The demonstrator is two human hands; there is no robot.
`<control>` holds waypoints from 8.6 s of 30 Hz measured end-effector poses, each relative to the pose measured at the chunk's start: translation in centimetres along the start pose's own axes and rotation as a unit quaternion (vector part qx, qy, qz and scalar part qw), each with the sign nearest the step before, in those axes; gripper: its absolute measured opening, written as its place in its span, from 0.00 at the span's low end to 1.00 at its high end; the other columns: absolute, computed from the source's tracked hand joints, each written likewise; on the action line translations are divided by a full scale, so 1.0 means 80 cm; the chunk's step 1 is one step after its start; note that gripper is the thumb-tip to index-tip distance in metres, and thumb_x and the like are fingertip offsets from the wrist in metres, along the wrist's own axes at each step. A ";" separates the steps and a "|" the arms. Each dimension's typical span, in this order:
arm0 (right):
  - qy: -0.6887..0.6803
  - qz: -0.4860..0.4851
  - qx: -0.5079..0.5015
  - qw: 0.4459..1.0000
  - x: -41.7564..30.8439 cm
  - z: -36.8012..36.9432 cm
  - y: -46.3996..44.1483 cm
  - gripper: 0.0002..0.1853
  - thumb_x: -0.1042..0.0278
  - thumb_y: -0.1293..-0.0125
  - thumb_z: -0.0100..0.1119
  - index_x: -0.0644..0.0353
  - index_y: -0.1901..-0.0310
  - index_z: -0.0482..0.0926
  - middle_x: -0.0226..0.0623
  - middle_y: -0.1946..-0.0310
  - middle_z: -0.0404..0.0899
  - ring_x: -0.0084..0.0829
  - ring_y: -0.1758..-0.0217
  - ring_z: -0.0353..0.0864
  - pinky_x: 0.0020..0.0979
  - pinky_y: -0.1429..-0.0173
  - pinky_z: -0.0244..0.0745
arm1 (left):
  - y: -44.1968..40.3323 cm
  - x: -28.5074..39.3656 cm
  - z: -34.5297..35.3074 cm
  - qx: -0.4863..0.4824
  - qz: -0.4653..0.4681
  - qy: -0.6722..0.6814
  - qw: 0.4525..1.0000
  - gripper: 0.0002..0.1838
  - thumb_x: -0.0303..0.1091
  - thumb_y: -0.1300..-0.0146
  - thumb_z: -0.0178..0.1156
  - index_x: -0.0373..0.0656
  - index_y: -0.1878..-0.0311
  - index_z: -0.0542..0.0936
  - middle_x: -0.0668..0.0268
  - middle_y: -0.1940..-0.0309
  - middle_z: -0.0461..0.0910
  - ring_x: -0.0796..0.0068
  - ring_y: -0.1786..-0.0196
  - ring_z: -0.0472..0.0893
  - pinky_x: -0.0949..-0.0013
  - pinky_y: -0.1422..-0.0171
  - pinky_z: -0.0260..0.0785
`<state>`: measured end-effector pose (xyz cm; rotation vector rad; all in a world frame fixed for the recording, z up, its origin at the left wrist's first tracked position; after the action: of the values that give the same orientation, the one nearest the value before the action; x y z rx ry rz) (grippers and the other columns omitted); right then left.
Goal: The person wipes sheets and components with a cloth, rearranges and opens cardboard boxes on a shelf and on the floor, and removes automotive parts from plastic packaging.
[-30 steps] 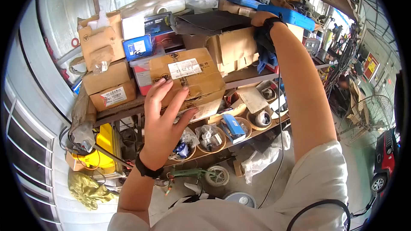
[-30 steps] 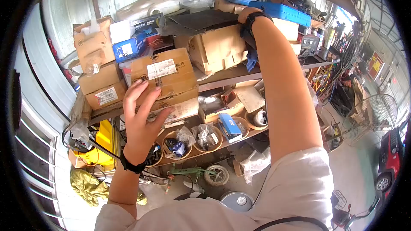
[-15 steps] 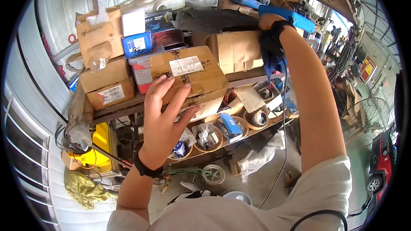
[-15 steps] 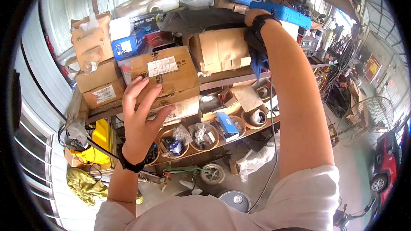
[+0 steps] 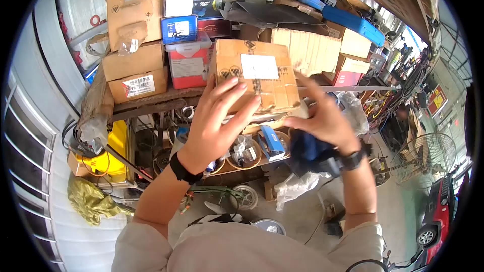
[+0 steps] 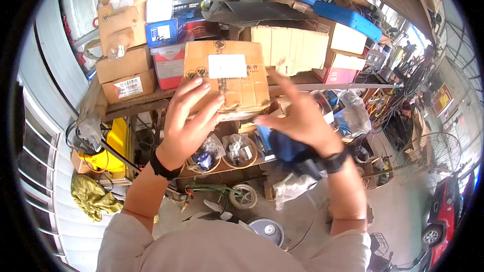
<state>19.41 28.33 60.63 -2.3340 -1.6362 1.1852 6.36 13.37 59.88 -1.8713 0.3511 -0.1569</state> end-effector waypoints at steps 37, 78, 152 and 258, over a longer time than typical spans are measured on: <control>-0.245 -0.077 0.055 0.965 0.167 0.022 -0.223 0.28 0.55 0.36 0.57 0.66 0.39 0.70 0.49 0.49 0.79 0.45 0.48 0.81 0.37 0.47 0.77 | -0.079 -0.064 -0.005 0.049 -0.076 0.044 0.995 0.23 0.31 0.53 0.73 0.41 0.50 0.80 0.59 0.52 0.76 0.57 0.48 0.76 0.60 0.43 0.70; 0.503 -0.096 -0.126 0.850 0.083 -0.055 -0.325 0.20 0.59 0.45 0.63 0.50 0.49 0.79 0.46 0.59 0.83 0.48 0.53 0.81 0.44 0.51 0.76 | -0.095 -0.154 0.066 0.020 -0.139 0.027 0.990 0.28 0.32 0.50 0.71 0.39 0.44 0.75 0.57 0.46 0.71 0.53 0.41 0.69 0.58 0.37 0.65; 0.040 0.862 0.063 0.501 -0.028 0.382 1.029 0.15 0.59 0.47 0.65 0.64 0.68 0.85 0.50 0.69 0.84 0.48 0.62 0.85 0.40 0.54 0.79 | 0.332 0.154 0.089 -0.348 -0.393 0.726 0.444 0.11 0.25 0.48 0.63 0.42 0.61 0.74 0.52 0.40 0.70 0.56 0.30 0.65 0.49 0.25 0.50; 0.281 0.162 -0.416 0.850 0.165 0.123 1.130 0.02 0.69 0.52 0.58 0.55 0.75 0.79 0.31 0.77 0.76 0.32 0.72 0.80 0.33 0.70 0.76 | 0.580 0.765 0.321 -0.622 -0.145 0.384 0.667 0.37 0.37 0.51 0.73 0.48 0.36 0.70 0.54 0.34 0.65 0.55 0.30 0.63 0.41 0.26 0.49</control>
<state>85.86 -3.89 5.94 -3.0739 -1.7415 -0.3706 63.94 3.77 3.69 -3.1650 0.8804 -1.2176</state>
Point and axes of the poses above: each hand's wrist, its own y-axis away from the middle knuckle, its own z-axis out of the palm, x = y × z, the point moved 9 cm from there along -y, towards the middle knuckle
